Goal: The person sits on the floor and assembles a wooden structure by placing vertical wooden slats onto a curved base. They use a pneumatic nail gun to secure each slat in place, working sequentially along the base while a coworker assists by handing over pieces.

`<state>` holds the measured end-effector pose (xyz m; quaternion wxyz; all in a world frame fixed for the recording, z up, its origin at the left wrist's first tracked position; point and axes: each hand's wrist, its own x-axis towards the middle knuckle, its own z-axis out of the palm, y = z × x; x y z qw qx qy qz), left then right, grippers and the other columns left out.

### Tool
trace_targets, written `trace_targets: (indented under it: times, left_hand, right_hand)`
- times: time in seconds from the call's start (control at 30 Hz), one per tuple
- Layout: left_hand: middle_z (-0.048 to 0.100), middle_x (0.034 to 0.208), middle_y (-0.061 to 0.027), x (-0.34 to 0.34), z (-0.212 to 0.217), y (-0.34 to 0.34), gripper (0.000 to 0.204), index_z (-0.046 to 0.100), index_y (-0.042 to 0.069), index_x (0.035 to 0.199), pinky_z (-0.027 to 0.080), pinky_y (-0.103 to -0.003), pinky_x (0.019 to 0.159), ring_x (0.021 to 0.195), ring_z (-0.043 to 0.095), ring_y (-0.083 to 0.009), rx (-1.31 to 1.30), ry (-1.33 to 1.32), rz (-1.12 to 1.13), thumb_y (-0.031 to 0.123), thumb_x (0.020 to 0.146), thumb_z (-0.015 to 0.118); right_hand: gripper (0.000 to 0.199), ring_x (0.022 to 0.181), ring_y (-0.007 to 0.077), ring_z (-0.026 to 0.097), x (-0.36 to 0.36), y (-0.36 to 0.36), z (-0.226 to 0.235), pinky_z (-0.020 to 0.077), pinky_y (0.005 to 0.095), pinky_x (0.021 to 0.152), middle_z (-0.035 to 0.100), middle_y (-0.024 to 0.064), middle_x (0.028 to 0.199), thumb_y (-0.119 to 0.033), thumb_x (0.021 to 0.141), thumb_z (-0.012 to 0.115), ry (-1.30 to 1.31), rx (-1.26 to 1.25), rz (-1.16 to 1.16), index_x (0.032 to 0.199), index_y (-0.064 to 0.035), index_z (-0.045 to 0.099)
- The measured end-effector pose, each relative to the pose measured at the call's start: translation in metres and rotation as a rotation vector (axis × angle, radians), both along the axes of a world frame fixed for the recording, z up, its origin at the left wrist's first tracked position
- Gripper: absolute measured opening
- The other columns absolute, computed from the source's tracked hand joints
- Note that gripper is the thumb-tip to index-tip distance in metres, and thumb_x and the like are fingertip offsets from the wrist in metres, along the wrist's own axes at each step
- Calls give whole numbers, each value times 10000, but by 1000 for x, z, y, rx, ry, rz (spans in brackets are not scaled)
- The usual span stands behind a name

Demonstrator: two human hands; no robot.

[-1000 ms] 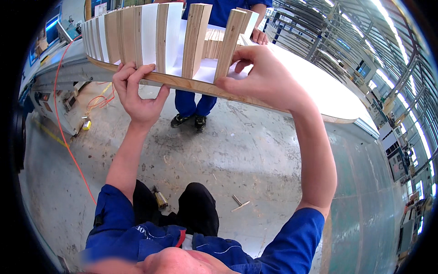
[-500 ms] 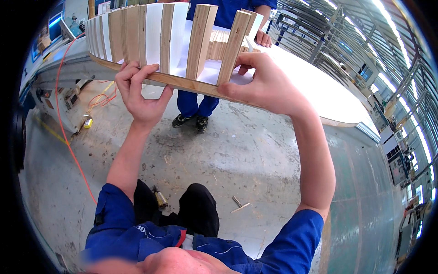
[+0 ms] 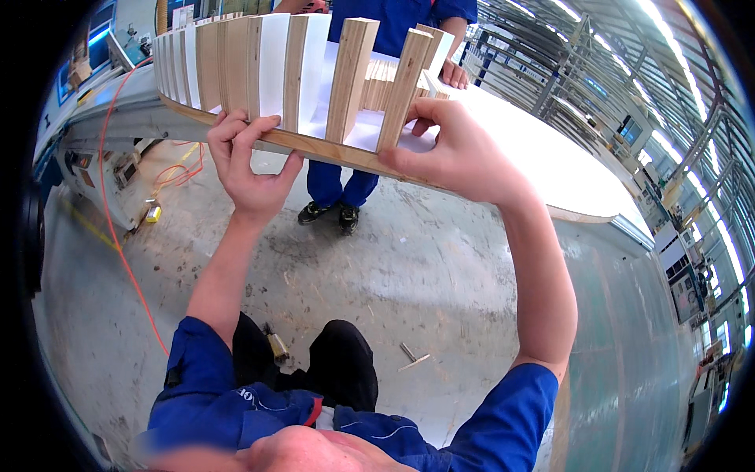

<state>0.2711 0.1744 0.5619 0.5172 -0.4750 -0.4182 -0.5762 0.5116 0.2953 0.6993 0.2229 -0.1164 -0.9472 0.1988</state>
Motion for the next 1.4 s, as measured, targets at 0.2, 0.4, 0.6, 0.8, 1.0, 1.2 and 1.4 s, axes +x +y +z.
trace_targets:
  times: [0.2, 0.4, 0.6, 0.8, 1.0, 1.2, 1.4]
  left_hand:
    - [508, 1062, -51, 0, 0, 0, 585, 698, 157, 1129, 389, -533, 1101, 1121, 547, -288, 6, 9, -9, 143, 582, 904]
    - [510, 1066, -52, 1, -1, -1, 592, 696, 151, 1127, 399, -531, 1092, 1120, 547, -291, 3, 4, -2, 137, 576, 913]
    - [512, 1068, -54, 2, 1, -2, 587, 698, 145, 1120, 397, -534, 1101, 1119, 548, -289, 0, 9, 6, 132, 575, 916]
    - [505, 1073, -55, 1, 1, -2, 574, 703, 143, 1111, 393, -542, 1106, 1113, 550, -285, -2, 10, 8, 127, 577, 913]
    - [503, 1080, -57, 0, 1, -2, 569, 706, 148, 1111, 388, -534, 1108, 1111, 545, -285, -2, 7, 12, 128, 577, 903]
    - [505, 1080, -57, 0, 0, 1, 568, 711, 153, 1108, 390, -523, 1098, 1105, 539, -275, 10, 1, 1, 134, 572, 898]
    - [501, 1071, -57, -2, 0, -1, 564, 711, 144, 1099, 393, -514, 1089, 1099, 540, -269, 14, 6, 11, 145, 570, 904]
  right_hand:
    - [530, 574, 41, 443, -2, 2, -5, 351, 205, 525, 689, 56, 893, -367, 803, 808, 27, 29, 21, 1085, 71, 711]
    - [580, 921, 235, 638, -2, -5, -2, 492, 313, 785, 697, 158, 950, -439, 800, 789, 4, 20, -12, 1057, 77, 732]
    - [581, 926, 244, 640, -2, -5, -4, 495, 313, 776, 694, 163, 963, -444, 801, 785, 11, 22, -18, 1056, 76, 731]
    - [580, 922, 249, 642, -3, -2, -5, 502, 316, 773, 692, 169, 971, -440, 805, 779, 7, 47, -33, 1062, 78, 724]
    - [586, 937, 250, 641, -3, -4, -5, 503, 318, 796, 691, 173, 981, -441, 808, 779, 8, 50, -40, 1075, 76, 718]
    - [619, 940, 245, 639, 1, -7, -2, 501, 310, 765, 692, 171, 1007, -452, 804, 797, -19, 40, -50, 1122, 72, 703]
    - [512, 599, 56, 458, -3, -8, -3, 357, 228, 551, 637, 32, 825, -344, 789, 814, 32, -8, -9, 1085, 58, 700]
